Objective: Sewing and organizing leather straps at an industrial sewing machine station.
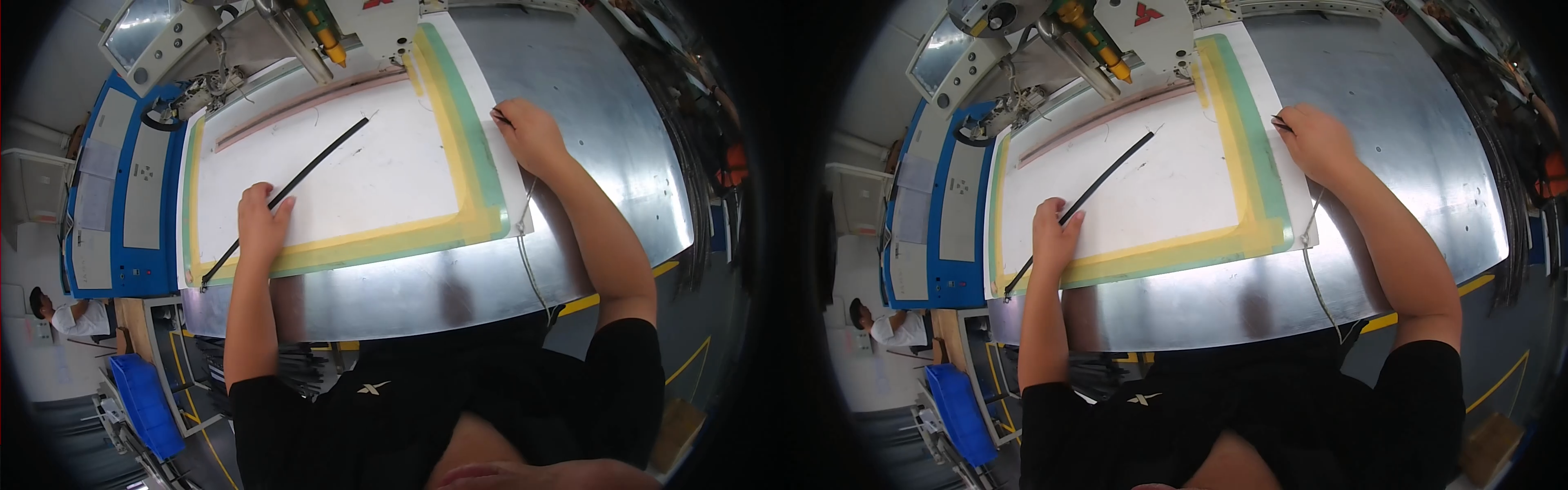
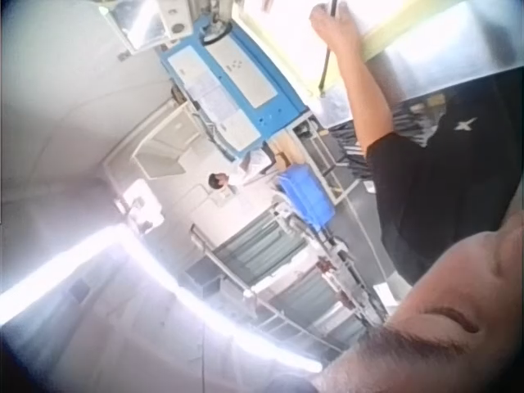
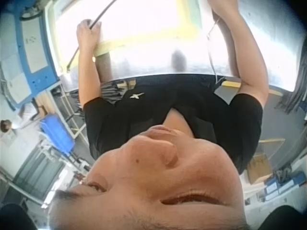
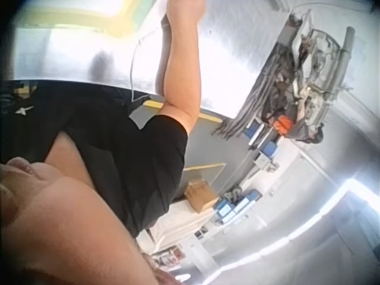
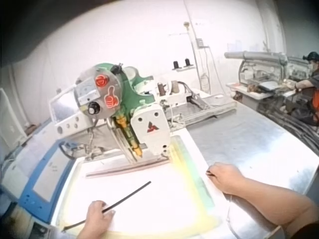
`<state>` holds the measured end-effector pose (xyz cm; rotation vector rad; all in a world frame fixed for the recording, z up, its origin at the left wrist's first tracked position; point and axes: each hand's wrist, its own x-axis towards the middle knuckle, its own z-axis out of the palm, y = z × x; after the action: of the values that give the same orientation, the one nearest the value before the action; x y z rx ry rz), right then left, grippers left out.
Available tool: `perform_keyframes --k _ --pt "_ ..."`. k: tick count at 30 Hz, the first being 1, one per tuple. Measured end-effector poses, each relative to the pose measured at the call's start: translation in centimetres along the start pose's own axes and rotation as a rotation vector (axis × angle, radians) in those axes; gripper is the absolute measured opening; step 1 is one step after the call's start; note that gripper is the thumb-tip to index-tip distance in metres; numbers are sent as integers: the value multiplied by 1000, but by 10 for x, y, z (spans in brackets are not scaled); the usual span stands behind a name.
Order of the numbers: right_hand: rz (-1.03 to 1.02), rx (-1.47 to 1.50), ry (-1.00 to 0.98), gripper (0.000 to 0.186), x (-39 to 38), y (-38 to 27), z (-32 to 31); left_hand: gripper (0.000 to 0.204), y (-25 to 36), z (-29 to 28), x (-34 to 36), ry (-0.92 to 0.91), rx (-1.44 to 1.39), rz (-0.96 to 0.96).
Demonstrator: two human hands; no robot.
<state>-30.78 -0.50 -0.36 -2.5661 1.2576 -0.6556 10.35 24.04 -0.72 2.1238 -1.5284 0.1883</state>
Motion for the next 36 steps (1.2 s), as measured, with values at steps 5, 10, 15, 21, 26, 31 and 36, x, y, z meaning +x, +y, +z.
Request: perform_keyframes --k 5,10,15,21,26,31,36 --pt "6 67 -52 21 -2 -3 -4 27 39 -20 3 -466 -17 -183" --pt "-2 85 -91 21 -2 -2 -5 18 33 -56 -44 -337 132 7" --pt "-3 81 -95 23 -15 -13 -14 18 18 -167 -88 63 50 -194" --pt "-41 86 -123 23 -12 -20 0 14 22 -284 -167 465 -266 -523" --pt "-78 63 -54 24 -6 18 16 14 -9 -299 -191 603 -423 -649" --pt "-83 132 -58 27 4 51 30 14 -78 -277 -202 609 -391 -667" --pt "-115 95 -60 28 1 25 22 17 -127 -284 -235 678 263 -606"
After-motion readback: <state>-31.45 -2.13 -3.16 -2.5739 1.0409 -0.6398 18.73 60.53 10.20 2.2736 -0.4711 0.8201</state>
